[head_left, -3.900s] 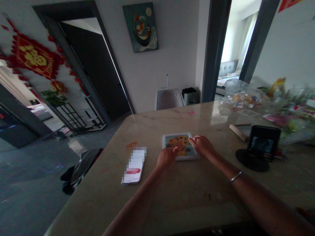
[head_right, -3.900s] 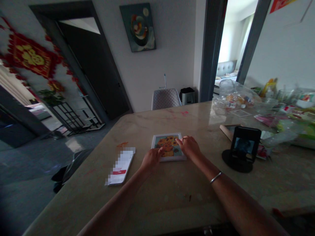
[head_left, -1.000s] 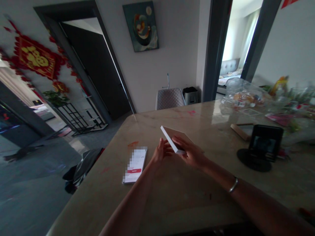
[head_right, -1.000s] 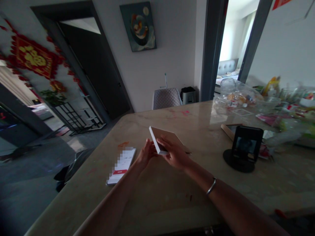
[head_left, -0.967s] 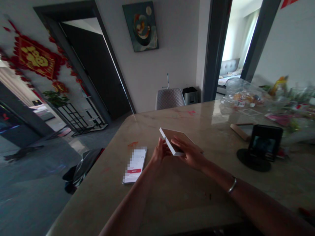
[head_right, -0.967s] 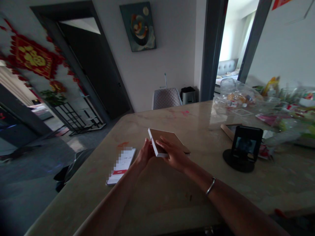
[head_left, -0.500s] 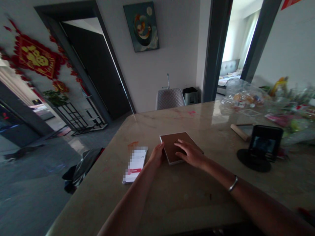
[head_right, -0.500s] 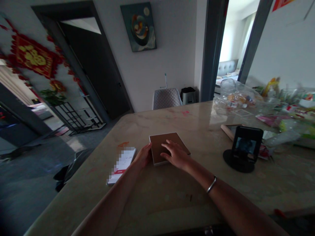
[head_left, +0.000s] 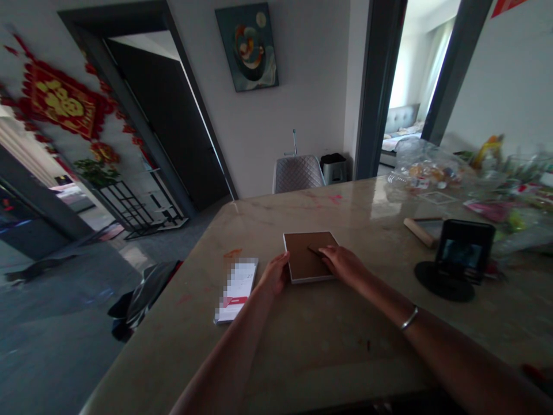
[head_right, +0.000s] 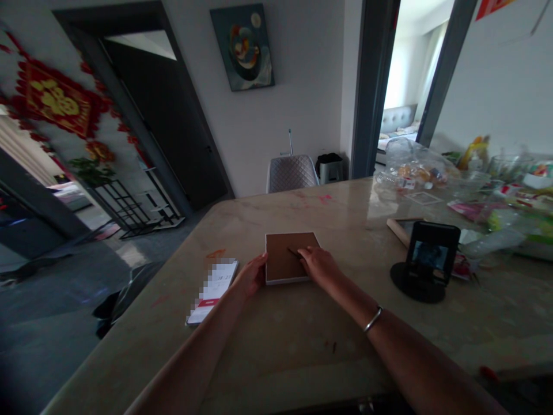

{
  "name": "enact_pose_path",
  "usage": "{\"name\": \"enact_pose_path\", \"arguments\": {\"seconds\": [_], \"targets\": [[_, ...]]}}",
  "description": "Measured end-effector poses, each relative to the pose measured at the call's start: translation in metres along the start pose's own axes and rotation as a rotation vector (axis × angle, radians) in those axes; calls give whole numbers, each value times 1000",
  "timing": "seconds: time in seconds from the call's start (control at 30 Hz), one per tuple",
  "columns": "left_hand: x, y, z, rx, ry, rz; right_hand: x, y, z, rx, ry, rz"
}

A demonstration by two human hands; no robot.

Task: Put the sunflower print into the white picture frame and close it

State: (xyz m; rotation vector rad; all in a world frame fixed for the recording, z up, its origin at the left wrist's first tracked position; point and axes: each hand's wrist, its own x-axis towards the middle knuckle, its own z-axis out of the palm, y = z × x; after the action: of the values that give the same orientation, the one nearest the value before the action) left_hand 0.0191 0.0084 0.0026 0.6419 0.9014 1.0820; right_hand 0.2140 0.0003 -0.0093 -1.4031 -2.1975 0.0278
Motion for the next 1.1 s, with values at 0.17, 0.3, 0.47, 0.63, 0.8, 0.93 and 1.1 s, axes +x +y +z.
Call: {"name": "enact_pose_path", "arguments": {"seconds": [0.17, 0.3, 0.47, 0.63, 0.8, 0.93, 1.1], "targets": [[3, -2, 1, -1, -60, 3, 2, -4, -4, -76, -69, 13], [2, -1, 4, 6, -46, -3, 3, -4, -5, -109, -74, 18], [-6, 2, 7, 34, -42, -70, 4, -1, -8, -110, -67, 21], [-10, -1, 6, 66, 13, -54, 4, -1, -9, -130, -78, 42], [-8, -7, 5, 31, -40, -5, 3, -4, -8, -158, -91, 55], [-6, -9, 6, 39, -66, 24, 4, -4, -9, -143, -96, 50], [-5, -11, 4, 29, -85, 18, 4, 0, -9, -159, -106, 44]]}}
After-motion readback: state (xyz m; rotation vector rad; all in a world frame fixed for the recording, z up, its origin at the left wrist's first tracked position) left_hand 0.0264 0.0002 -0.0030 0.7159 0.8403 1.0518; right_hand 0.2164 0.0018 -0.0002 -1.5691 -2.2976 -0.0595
